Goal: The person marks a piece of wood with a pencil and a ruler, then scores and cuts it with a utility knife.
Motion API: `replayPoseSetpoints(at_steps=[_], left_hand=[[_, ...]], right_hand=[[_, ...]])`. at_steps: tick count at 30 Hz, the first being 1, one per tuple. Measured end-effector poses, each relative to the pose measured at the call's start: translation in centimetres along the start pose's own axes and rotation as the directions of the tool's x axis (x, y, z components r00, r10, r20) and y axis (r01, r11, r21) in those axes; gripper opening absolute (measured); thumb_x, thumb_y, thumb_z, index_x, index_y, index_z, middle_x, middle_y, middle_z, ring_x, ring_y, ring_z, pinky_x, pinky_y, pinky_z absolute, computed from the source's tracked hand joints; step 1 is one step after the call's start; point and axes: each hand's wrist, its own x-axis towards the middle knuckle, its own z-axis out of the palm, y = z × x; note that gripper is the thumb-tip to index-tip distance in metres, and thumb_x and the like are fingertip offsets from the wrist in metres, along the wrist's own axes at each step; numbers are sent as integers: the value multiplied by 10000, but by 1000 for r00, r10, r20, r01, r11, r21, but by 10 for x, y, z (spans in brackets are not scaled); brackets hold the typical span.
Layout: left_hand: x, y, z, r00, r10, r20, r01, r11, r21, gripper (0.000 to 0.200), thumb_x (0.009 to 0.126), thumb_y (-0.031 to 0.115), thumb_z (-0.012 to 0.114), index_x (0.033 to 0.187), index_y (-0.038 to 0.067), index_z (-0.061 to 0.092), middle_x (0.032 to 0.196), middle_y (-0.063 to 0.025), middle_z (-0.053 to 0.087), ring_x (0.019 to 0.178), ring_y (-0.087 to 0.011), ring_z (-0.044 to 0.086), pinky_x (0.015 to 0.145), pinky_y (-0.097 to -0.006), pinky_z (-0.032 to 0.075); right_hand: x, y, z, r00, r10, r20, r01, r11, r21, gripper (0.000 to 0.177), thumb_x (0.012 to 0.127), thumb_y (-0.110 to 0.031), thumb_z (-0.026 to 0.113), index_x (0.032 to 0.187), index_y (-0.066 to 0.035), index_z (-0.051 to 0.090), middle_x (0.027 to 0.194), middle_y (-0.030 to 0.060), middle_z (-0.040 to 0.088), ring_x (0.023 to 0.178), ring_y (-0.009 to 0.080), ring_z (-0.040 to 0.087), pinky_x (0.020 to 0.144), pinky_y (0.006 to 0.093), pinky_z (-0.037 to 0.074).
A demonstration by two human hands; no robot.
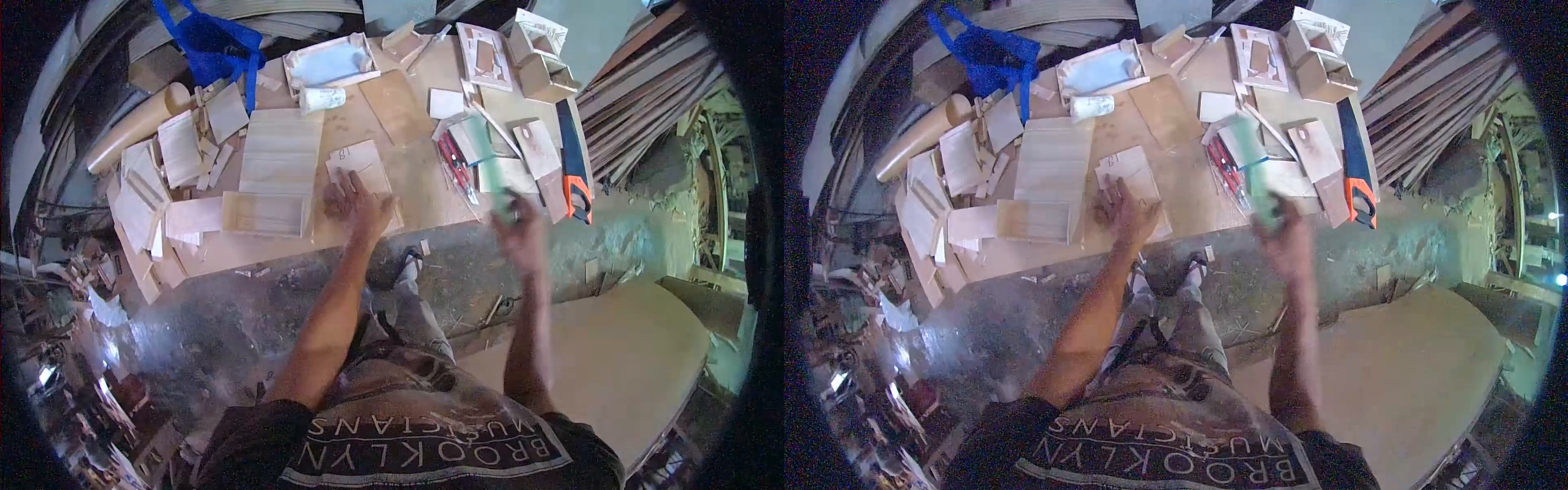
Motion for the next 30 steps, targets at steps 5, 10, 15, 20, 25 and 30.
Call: replayPoseSetpoints(at_steps=[5, 10, 15, 20, 25, 30], left_hand=[[23, -54, 16, 876, 359, -322, -477, 744, -467, 625, 890, 281, 614, 1404, -7, 404, 1463, -255, 345, 1345, -450, 312, 1092, -560, 259], [39, -40, -6, 852, 438, -286, -516, 791, -328, 523, 911, 294, 590, 1375, 77, 481, 1423, -209, 424, 1309, -435, 365, 1088, -519, 278], [45, -46, 7, 820, 540, -191, -537, 841, 73, 568, 893, 373, 604, 1402, 158, 475, 1482, -167, 382, 1352, -394, 330, 1084, -557, 261], [41, -39, -1, 869, 490, -70, -479, 869, 126, 629, 899, 430, 586, 1432, 139, 424, 1547, -113, 304, 1393, -409, 269, 1092, -590, 236], [42, -44, 10, 857, 498, -129, -484, 866, 128, 661, 890, 491, 576, 1443, 162, 424, 1533, -70, 352, 1397, -376, 280, 1092, -575, 211], [40, -40, 5, 861, 495, -112, -482, 867, 126, 667, 899, 509, 551, 1440, 139, 425, 1535, -75, 350, 1396, -376, 279, 1087, -570, 208]], right_hand=[[-31, -37, 154, 997, 31, 70, -26, 998, -64, 571, 785, -249, 721, 1285, -58, 522, 1133, 200, 578, 986, 385, 621, 796, 457, 528], [-17, -58, 218, 990, 92, 104, -83, 993, -79, 643, 805, -296, 723, 1339, -102, 422, 1135, 168, 530, 830, 418, 643, 651, 494, 547], [-26, -55, 230, 996, 88, 31, -85, 993, -82, 619, 813, -310, 720, 1325, -106, 437, 1148, 154, 523, 786, 391, 653, 623, 489, 545], [-35, -51, 230, 991, 133, 29, -130, 987, -91, 611, 822, -346, 703, 1348, -156, 456, 1153, 125, 525, 772, 352, 664, 605, 473, 544], [-35, -46, 232, 993, 120, 5, -119, 988, -99, 608, 823, -355, 694, 1366, -182, 479, 1126, 102, 541, 772, 337, 665, 615, 454, 539], [-35, -46, 231, 996, 76, -39, -79, 995, -65, 592, 838, -385, 675, 1356, -178, 479, 1096, 101, 547, 752, 338, 663, 580, 455, 539]])
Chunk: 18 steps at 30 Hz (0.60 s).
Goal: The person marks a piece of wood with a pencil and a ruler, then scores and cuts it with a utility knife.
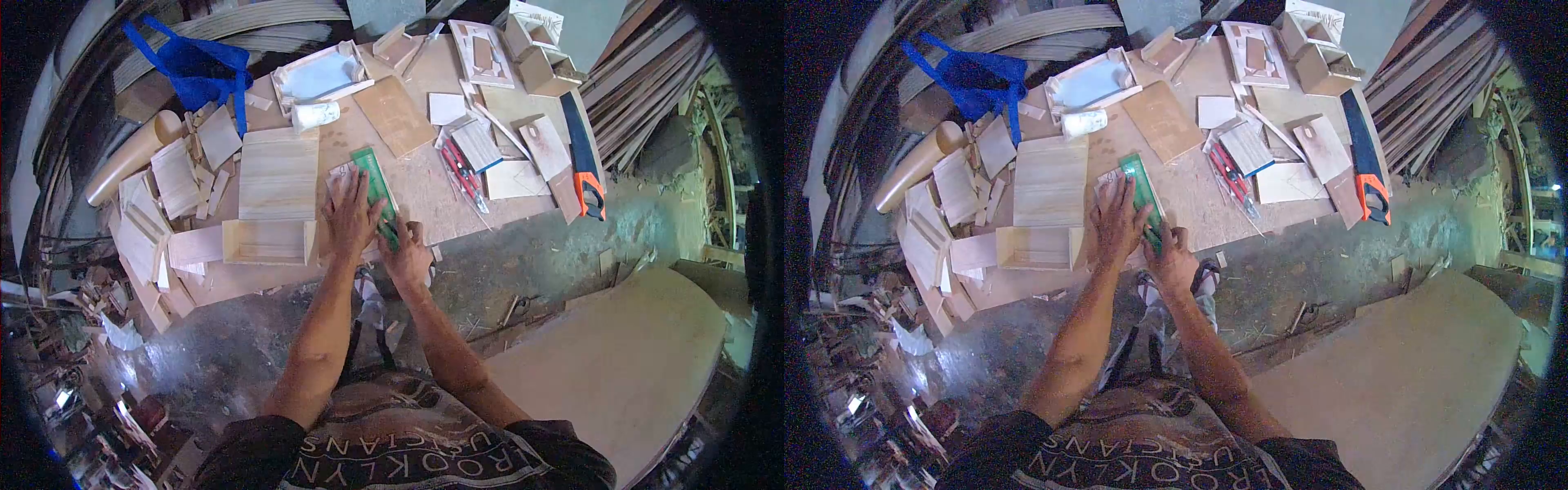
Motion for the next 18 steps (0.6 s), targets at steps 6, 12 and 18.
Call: replayPoseSetpoints(at_steps=[6, 12, 18], left_hand=[[-1, -1, 2, 1000, 19, -12, -18, 998, 66, 679, 905, 535, 525, 1450, 148, 409, 1531, -65, 360, 1397, -371, 279, 1077, -575, 215], [0, -3, 4, 1000, -14, 21, 14, 1000, 6, 707, 891, 558, 534, 1454, 150, 403, 1538, -59, 347, 1419, -357, 251, 1081, -597, 198], [3, 2, -5, 982, -52, 184, 53, 999, 0, 787, 890, 564, 541, 1501, 137, 289, 1583, -89, 232, 1457, -385, 147, 1103, -672, 108]], right_hand=[[2, 0, -2, 998, 48, 47, -46, 998, -40, 604, 808, -357, 696, 1351, -189, 493, 1114, 101, 554, 768, 342, 663, 614, 466, 543], [0, 6, -2, 999, -11, -36, 11, 1000, -8, 585, 824, -368, 684, 1338, -185, 474, 1110, 93, 538, 731, 346, 660, 529, 463, 530], [0, 10, -2, 999, -35, -31, 35, 999, 23, 588, 810, -360, 696, 1335, -192, 492, 1110, 88, 547, 763, 334, 663, 558, 457, 533]])
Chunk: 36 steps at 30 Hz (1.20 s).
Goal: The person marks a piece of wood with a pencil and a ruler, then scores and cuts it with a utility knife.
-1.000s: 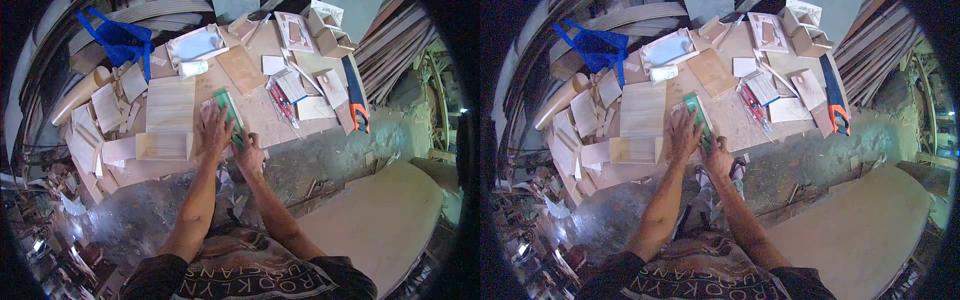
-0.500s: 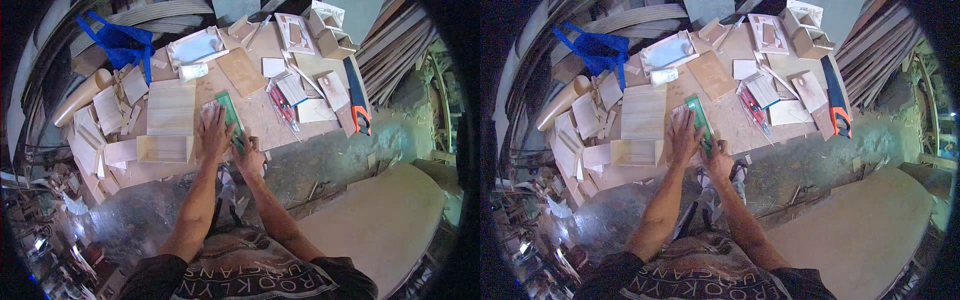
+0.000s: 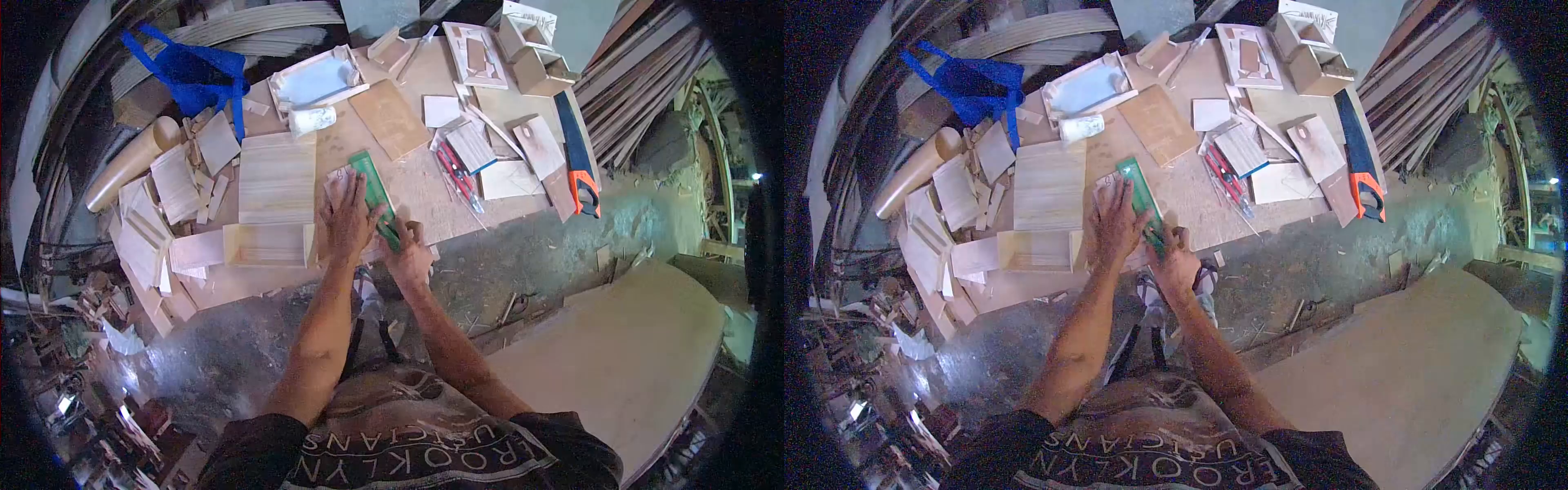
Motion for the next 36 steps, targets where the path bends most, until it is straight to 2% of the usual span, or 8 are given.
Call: replayPoseSetpoints(at_steps=[3, 5, 7, 8, 11, 15, 24, 36], left_hand=[[2, -1, 2, 1000, 18, -22, -18, 1000, -11, 802, 885, 575, 543, 1503, 136, 284, 1586, -87, 222, 1456, -372, 163, 1105, -670, 100], [3, -1, 4, 1000, -1, -30, 2, 999, 43, 778, 875, 581, 548, 1489, 156, 330, 1577, -35, 265, 1450, -329, 192, 1094, -610, 178], [-1, -2, 8, 999, 14, -42, -12, 999, 46, 782, 872, 584, 551, 1489, 157, 330, 1578, -36, 262, 1450, -329, 192, 1091, -613, 182], [1, -3, 8, 997, 27, -77, -23, 999, 49, 786, 869, 587, 554, 1489, 158, 330, 1579, -37, 259, 1450, -329, 192, 1088, -616, 185], [3, -7, 13, 994, 63, -92, -64, 998, -7, 797, 875, 584, 559, 1489, 135, 318, 1573, -80, 259, 1443, -354, 210, 1118, -629, 131], [1, 0, 4, 999, 37, -37, -37, 999, 13, 790, 883, 582, 550, 1491, 136, 314, 1572, -80, 261, 1445, -359, 200, 1128, -609, 130], [2, 0, 6, 1000, 12, -5, -12, 999, 47, 790, 893, 575, 541, 1499, 131, 297, 1584, -83, 229, 1455, -378, 156, 1122, -624, 137], [3, -6, 13, 992, 78, -104, -65, 991, 120, 792, 873, 609, 536, 1490, 158, 326, 1579, -58, 253, 1428, -389, 217, 1063, -641, 226]], right_hand=[[2, -3, -2, 1000, 12, 8, -12, 1000, 11, 575, 809, -349, 699, 1324, -177, 510, 1113, 94, 555, 787, 335, 663, 585, 456, 535], [2, -1, -5, 999, 38, 23, -38, 999, 18, 567, 807, -336, 702, 1315, -159, 522, 1117, 102, 564, 805, 340, 662, 604, 456, 537], [-4, 14, -3, 992, 0, -127, 16, 991, 129, 500, 801, -272, 711, 1248, -97, 575, 1110, 135, 590, 848, 361, 658, 684, 441, 540], [-7, 29, -2, 984, 93, -150, -38, 942, 333, 412, 795, -214, 716, 1160, -47, 620, 1073, 165, 625, 896, 373, 652, 759, 426, 530], [-27, 56, -23, 977, 212, -20, -183, 887, 423, 365, 798, -183, 708, 1131, -48, 641, 1036, 164, 650, 914, 365, 652, 793, 410, 522], [-42, 50, -23, 1000, 2, -19, 4, 955, 296, 408, 780, -168, 726, 1164, -69, 636, 1037, 173, 665, 969, 354, 652, 818, 411, 526], [-53, 34, -13, 991, 123, 58, -133, 969, 207, 518, 785, -225, 744, 1259, -92, 582, 1158, 173, 650, 1022, 351, 648, 801, 414, 548], [-53, 42, -5, 996, 80, 39, -86, 974, 209, 518, 792, -279, 722, 1247, -74, 586, 1133, 166, 653, 989, 355, 653, 805, 430, 548]])
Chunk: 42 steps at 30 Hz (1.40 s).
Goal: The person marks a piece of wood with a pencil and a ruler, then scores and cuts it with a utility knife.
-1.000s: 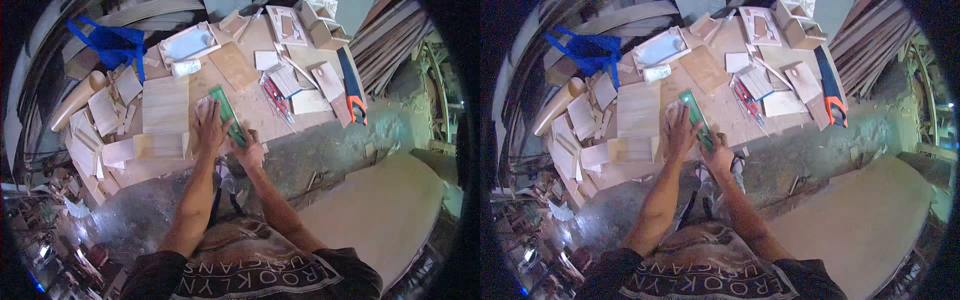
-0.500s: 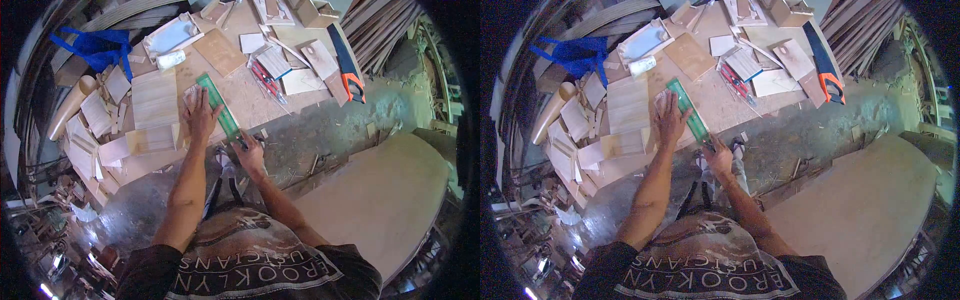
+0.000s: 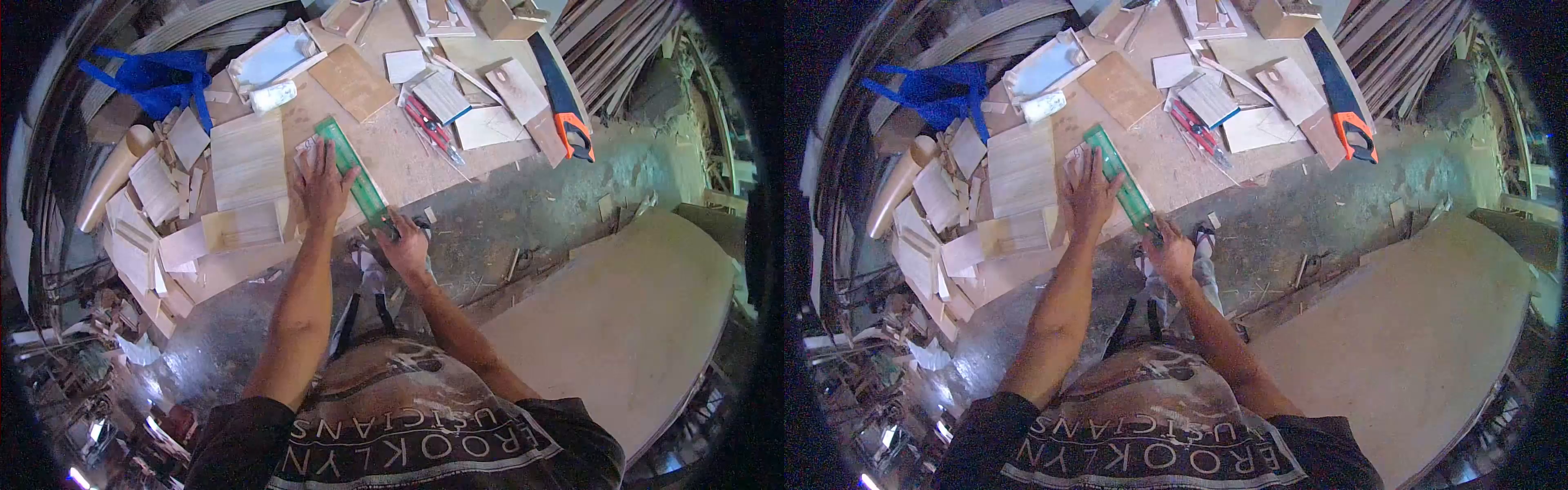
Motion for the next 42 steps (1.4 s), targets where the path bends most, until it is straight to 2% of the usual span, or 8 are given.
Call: replayPoseSetpoints(at_steps=[9, 21, 31, 33, 35, 37, 39, 42], left_hand=[[0, 5, -7, 998, -41, 53, 45, 996, -77, 766, 890, 562, 556, 1487, 142, 325, 1578, -84, 246, 1442, -418, 154, 1100, -648, 167], [6, 22, -39, 997, -27, 70, 35, 992, -124, 646, 801, 409, 713, 1365, 174, 504, 1527, -90, 309, 1404, -420, 237, 1101, -625, 230], [6, 23, -40, 959, 11, 283, 34, 988, -152, 842, 678, 274, 813, 1420, 149, 436, 1556, -72, 267, 1398, -416, 274, 1035, -613, 387], [2, 28, -41, 953, -2, 303, 47, 989, -142, 868, 670, 262, 823, 1431, 149, 422, 1562, -70, 256, 1399, -411, 277, 1034, -611, 393], [5, 35, -41, 956, -51, 290, 61, 998, -24, 866, 672, 248, 829, 1428, 144, 419, 1557, -78, 263, 1394, -407, 288, 1016, -597, 422], [9, 39, -54, 944, -54, 327, 72, 996, -44, 847, 684, 240, 822, 1424, 142, 421, 1550, -81, 273, 1393, -407, 289, 1008, -598, 428], [8, 38, -54, 928, -55, 368, 83, 995, -60, 828, 697, 231, 815, 1421, 139, 424, 1543, -85, 282, 1393, -408, 290, 1001, -598, 434], [8, 39, -45, 947, -75, 313, 119, 985, -122, 810, 706, 211, 807, 1417, 141, 425, 1526, -91, 305, 1387, -409, 297, 999, -605, 430]], right_hand=[[12, -32, -22, 979, -196, 64, 204, 964, -171, 461, 818, -227, 674, 1264, -167, 580, 1140, 83, 551, 756, 313, 668, 579, 428, 541], [43, -48, -14, 966, 23, 259, 101, 884, -456, 394, 865, -197, 622, 1253, -254, 590, 1031, 140, 551, 753, 359, 662, 618, 478, 547], [45, -41, -24, 954, -18, 301, 122, 936, -330, 420, 847, -167, 639, 1258, -241, 597, 1044, 163, 560, 852, 394, 648, 689, 488, 533], [49, -16, -19, 969, -198, 149, 221, 963, -154, 396, 903, -185, 565, 1297, -227, 551, 1070, 172, 576, 810, 410, 651, 673, 493, 545], [69, -10, -49, 999, -30, 29, 31, 997, -65, 406, 906, -138, 538, 1307, -197, 531, 1089, 195, 556, 939, 428, 617, 754, 503, 518], [107, 22, -81, 952, -166, -258, 137, 983, -124, 435, 892, -84, 517, 1324, -132, 504, 1077, 229, 543, 1010, 431, 578, 800, 502, 493], [147, 52, -102, 926, -32, -376, -109, 932, -346, 430, 873, -34, 508, 1301, -68, 503, 1055, 252, 537, 977, 433, 574, 802, 499, 488], [190, 62, -127, 934, -36, -357, -103, 926, -363, 384, 838, -75, 566, 1213, 5, 537, 947, 227, 574, 957, 419, 581, 789, 482, 493]])
